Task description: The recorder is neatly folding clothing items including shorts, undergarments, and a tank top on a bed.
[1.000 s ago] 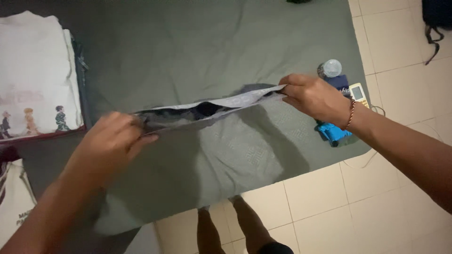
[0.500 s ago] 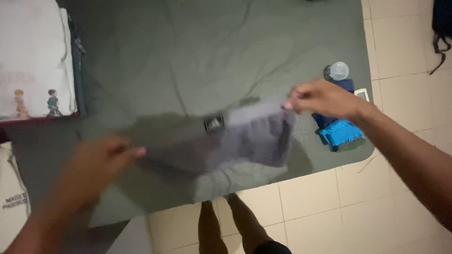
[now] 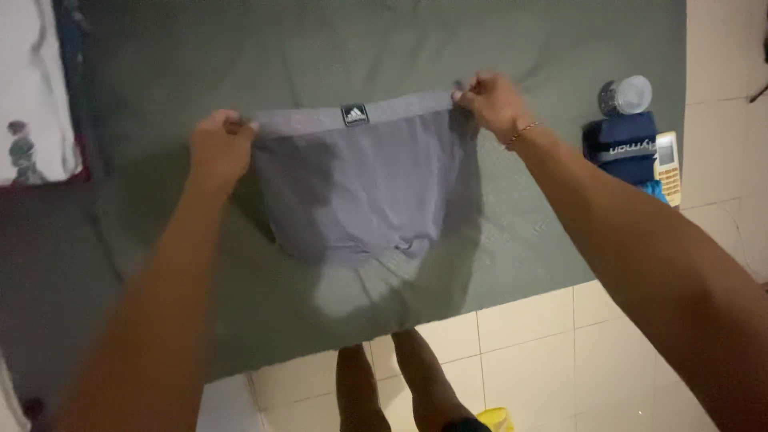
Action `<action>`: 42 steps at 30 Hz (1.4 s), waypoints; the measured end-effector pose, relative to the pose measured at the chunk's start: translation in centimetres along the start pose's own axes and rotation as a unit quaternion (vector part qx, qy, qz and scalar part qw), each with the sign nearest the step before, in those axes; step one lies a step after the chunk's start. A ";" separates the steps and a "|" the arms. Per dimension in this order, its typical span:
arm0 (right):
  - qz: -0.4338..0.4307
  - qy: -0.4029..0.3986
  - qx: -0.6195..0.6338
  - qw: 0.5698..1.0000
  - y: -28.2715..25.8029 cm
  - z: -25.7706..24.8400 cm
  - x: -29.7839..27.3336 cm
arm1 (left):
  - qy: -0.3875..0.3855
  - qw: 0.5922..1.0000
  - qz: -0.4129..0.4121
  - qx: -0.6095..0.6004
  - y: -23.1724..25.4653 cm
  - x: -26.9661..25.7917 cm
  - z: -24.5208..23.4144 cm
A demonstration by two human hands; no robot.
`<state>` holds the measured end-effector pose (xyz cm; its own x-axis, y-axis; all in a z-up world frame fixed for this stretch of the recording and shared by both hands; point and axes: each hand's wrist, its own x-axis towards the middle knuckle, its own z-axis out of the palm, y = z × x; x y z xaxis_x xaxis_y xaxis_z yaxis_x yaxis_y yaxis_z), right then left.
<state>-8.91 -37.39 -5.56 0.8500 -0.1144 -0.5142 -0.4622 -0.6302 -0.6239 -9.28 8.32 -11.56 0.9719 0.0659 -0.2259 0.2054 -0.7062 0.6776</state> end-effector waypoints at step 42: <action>-0.049 0.236 -0.011 0.971 7.9 10.1 -15.3 | -0.167 0.984 0.028 0.060 27.1 -0.1 23.5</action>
<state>-28.09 -32.84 -8.57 0.9131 -0.3887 -0.1233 -0.3722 -0.6709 -0.6414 -6.50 -27.45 -9.61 0.8852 -0.1968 -0.4216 0.1181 -0.7814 0.6128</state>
